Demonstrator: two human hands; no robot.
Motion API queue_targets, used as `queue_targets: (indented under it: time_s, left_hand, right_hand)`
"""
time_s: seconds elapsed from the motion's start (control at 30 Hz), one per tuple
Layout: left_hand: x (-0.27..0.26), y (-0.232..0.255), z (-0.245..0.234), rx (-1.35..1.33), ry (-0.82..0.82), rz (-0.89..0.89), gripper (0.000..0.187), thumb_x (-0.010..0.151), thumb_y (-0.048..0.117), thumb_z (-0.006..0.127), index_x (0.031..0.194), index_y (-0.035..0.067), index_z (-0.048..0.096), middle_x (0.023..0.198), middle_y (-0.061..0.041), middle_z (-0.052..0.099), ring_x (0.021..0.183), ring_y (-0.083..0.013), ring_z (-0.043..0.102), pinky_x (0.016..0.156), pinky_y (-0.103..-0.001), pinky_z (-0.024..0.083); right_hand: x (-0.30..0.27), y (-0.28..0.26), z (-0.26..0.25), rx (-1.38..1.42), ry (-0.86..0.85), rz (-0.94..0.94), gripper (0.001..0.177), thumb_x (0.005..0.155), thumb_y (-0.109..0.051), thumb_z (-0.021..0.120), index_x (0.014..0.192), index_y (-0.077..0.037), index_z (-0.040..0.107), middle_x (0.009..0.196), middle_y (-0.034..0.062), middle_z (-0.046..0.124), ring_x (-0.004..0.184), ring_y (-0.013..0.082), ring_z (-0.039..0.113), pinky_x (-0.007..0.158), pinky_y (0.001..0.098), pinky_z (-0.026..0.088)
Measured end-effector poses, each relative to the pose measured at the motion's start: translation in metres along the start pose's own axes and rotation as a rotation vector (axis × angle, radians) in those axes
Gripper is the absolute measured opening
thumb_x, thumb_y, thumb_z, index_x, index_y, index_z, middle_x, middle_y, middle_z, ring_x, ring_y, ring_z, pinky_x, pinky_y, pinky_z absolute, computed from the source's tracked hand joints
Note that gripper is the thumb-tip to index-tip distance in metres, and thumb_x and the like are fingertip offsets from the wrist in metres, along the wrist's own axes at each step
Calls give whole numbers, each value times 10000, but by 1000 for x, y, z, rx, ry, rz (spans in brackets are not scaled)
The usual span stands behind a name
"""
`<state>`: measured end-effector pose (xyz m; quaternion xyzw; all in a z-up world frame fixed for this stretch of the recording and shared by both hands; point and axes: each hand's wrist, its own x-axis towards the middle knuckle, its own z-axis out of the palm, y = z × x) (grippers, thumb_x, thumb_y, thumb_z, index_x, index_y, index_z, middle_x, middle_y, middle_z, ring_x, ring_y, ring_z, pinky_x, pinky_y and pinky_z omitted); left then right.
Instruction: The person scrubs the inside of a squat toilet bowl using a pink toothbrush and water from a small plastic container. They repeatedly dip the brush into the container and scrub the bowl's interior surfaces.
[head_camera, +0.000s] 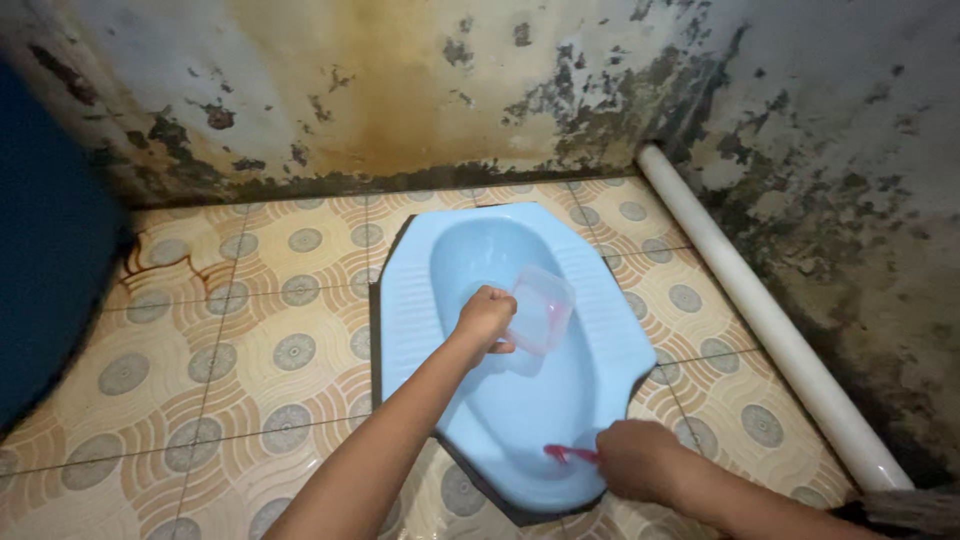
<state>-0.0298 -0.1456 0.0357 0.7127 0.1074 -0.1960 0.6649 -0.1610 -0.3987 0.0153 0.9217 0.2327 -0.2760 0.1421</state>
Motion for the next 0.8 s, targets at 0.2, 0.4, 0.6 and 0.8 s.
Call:
queue_targets:
  time_s: [0.2, 0.4, 0.6, 0.8]
  left_hand:
    - [13, 3, -34, -65, 53, 67, 284, 854, 220, 607, 1117, 113, 606, 1024, -54, 624, 897, -217, 644, 669, -435, 646]
    - [19, 9, -58, -60, 155, 41, 307, 834, 229, 616, 1121, 120, 616, 1038, -66, 653, 909, -218, 678, 653, -412, 652]
    - [14, 10, -67, -48, 161, 53, 332, 840, 241, 605, 1145, 110, 617, 1093, -94, 678, 935, -241, 706, 664, -411, 651]
    - [13, 10, -74, -79, 139, 59, 357, 830, 237, 605, 1167, 120, 609, 1113, -84, 674, 962, -235, 699, 689, -424, 653]
  right_hand:
    - [37, 16, -25, -135, 267, 372, 260, 935, -241, 545, 947, -156, 790, 942, 134, 772, 884, 296, 783, 745, 440, 626]
    - [18, 5, -28, 188, -192, 137, 320, 958, -374, 558, 1098, -162, 754, 966, 195, 751, 877, 342, 742, 791, 468, 582]
    - [27, 6, -46, 104, -31, 328, 523, 1015, -528, 529, 993, -99, 826, 887, 157, 778, 855, 296, 766, 787, 438, 587]
    - [16, -32, -31, -14, -270, 3, 928, 913, -90, 564, 1615, -531, 148, 1080, 155, 723, 966, 371, 705, 822, 492, 571]
